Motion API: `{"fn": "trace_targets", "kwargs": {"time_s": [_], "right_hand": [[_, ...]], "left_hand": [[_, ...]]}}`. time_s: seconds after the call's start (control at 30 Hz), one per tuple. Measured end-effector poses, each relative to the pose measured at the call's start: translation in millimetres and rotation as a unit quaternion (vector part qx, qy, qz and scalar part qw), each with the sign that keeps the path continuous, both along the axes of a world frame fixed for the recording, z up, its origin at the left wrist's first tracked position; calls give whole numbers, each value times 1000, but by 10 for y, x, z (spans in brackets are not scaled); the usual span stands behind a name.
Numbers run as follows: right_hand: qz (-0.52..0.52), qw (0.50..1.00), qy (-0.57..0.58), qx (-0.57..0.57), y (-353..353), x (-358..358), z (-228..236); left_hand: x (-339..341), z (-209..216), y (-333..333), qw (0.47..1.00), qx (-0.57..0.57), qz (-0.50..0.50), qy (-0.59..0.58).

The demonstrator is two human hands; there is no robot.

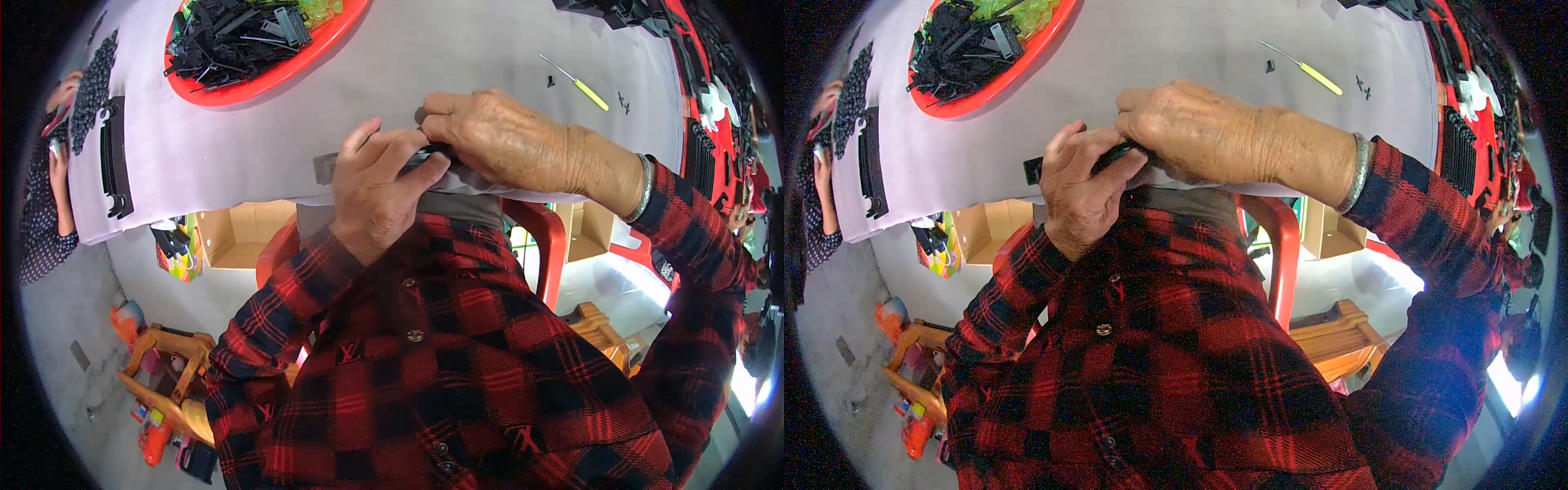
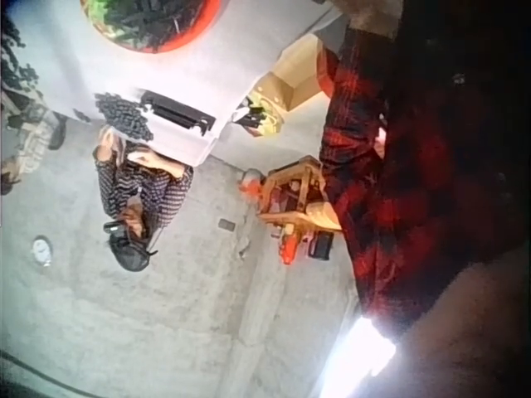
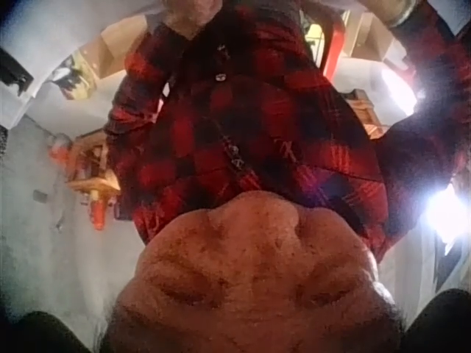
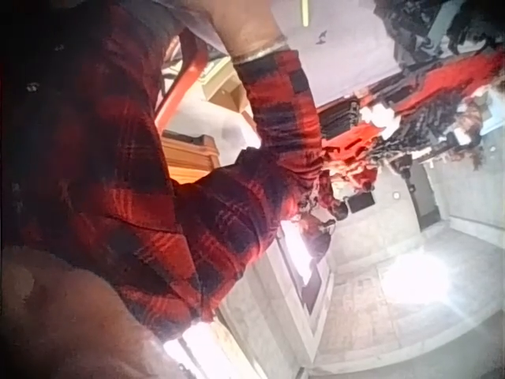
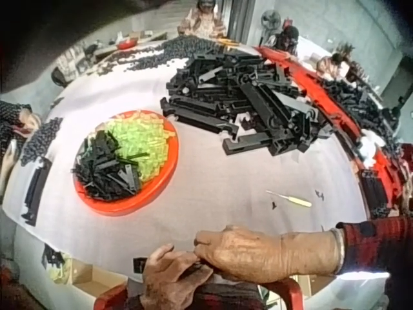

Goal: The person assembles plastic cartridge components by hand, inserting internal plastic parts and wiper blades into a main plastic housing.

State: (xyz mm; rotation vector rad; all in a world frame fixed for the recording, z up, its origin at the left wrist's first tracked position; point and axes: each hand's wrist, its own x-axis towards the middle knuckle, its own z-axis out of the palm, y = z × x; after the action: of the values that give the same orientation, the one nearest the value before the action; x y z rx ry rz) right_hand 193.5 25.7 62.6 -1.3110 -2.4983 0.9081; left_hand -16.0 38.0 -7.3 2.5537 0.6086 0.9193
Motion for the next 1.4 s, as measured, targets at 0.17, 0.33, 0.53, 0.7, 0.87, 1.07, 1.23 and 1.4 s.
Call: {"fn": "trace_targets", "kwargs": {"time_s": [0.17,0.33,0.53,0.7,0.87,1.07,1.23,1.4], "right_hand": [[4,1000,-8,0,-70,44,-8],[9,1000,21,-14,-35,66,-6],[15,999,49,-4,-18,114,11],[35,998,53,17,-33,105,-80],[61,995,79,26,-38,115,-223],[35,998,55,11,-64,107,-244],[26,998,53,1,-53,90,-219],[16,999,26,21,-84,67,-127]], "left_hand": [[37,-11,-23,1000,2,-2,-7],[33,18,3,999,-7,9,31],[82,19,30,1000,-6,-3,15],[74,45,-9,1000,26,17,1],[13,-3,-57,1000,13,4,-1],[29,23,-45,999,13,0,-34],[15,5,-15,1000,13,-2,-25],[33,18,-32,1000,6,3,-17]]}}
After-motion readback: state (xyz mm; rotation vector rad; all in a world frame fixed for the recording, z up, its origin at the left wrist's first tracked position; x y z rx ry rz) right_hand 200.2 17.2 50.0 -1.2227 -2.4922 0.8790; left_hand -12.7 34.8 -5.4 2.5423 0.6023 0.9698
